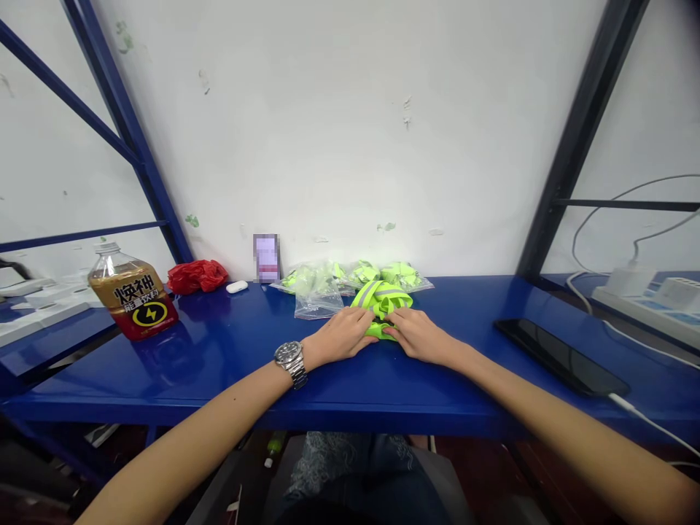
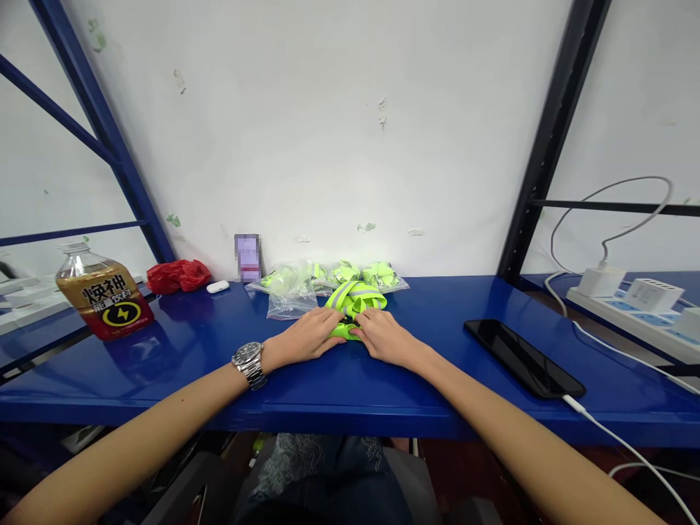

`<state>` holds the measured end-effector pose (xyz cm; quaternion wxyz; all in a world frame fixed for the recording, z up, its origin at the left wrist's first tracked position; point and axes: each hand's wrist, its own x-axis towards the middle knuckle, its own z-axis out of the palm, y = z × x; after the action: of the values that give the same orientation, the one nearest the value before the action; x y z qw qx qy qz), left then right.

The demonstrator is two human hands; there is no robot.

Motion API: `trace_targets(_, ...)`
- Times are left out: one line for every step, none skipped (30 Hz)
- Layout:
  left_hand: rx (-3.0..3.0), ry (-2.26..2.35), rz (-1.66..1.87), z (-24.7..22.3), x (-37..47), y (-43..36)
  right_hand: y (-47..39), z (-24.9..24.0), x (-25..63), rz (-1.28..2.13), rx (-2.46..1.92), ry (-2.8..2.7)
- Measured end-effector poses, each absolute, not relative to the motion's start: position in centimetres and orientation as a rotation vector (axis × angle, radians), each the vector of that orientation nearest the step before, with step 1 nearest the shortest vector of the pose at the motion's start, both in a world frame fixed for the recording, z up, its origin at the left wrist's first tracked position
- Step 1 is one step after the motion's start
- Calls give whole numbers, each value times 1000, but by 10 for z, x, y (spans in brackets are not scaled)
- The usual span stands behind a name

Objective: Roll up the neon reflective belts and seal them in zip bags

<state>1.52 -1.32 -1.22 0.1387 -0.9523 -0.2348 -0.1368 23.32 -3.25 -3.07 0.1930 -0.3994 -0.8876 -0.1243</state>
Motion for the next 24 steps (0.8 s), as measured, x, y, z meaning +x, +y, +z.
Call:
trace_targets(-2771,-707,-434,-14,17,-11,-32,-31,234,-312,-1142,-2473)
trace_targets(-2783,-747,-474,-15,19,-9,-31,-31,234,-275,-1160,-2453)
trace_targets(-2790,-795,-509,-16,20,-8,-32,-30,234,-240,-1172,-2433)
trace_targets(-2793,-844,-535,-16,21,-8,-32,-30,234,-211,-1181,-2414)
trace_targets(-2794,-892,-552,-17,22,-9,-34,-30,233,-188,-1187,-2394)
trace_targets(-2794,-935,-563,-17,22,-10,-36,-30,232,-176,-1196,-2377)
trace_targets(-2796,-975,-568,-16,22,-12,-38,-30,230,-171,-1212,-2362)
trace_targets(-2797,-1017,-567,-15,23,-13,-40,-29,228,-175,-1237,-2352)
trace_targets(-2799,-1064,-564,-13,23,-15,-42,-27,226,-183,-1267,-2348)
trace_targets(-2803,-1113,-563,-11,23,-17,-44,-24,223,-193,-1295,-2348)
trace_targets(-2815,-1163,-562,-9,23,-18,-45,-21,221,-198,-1315,-2355)
trace_targets(-2845,-1208,-562,-6,23,-19,-46,-17,219,-197,-1324,-2371)
trace_targets(-2888,-1244,-563,-3,22,-19,-46,-12,217,-192,-1320,-2391)
trace_targets(-2939,-1270,-566,-1,22,-19,-44,-8,216,-186,-1308,-2413)
trace_targets(-2989,-1292,-565,2,22,-17,-42,-4,215,-183,-1297,-2435)
trace_targets(-3030,-1318,-554,4,23,-15,-39,-1,214,-182,-1297,-2457)
trace_targets(-3059,-1353,-529,6,23,-12,-35,1,214,-184,-1308,-2479)
trace_targets(-3072,-1398,-490,7,25,-9,-31,2,214,-184,-1329,-2504)
trace_targets(-3071,-1450,-437,8,26,-6,-26,2,215,-180,-1355,-2532)
trace_targets(-3059,-1487,-388,8,28,-4,-22,1,216,-166,-1387,-2564)
trace_targets(-3031,-1498,-356,7,30,-2,-18,0,216,-147,-1426,-2586)
trace_targets(-2985,-1479,-354,5,31,0,-14,-2,216,-131,-1477,-2589)
trace_targets(-2930,-1434,-381,2,32,0,-12,-4,216,-124,-1542,-2565)
trace_targets(-2875,-1373,-427,-2,33,0,-11,-6,215,-137,-1611,-2523)
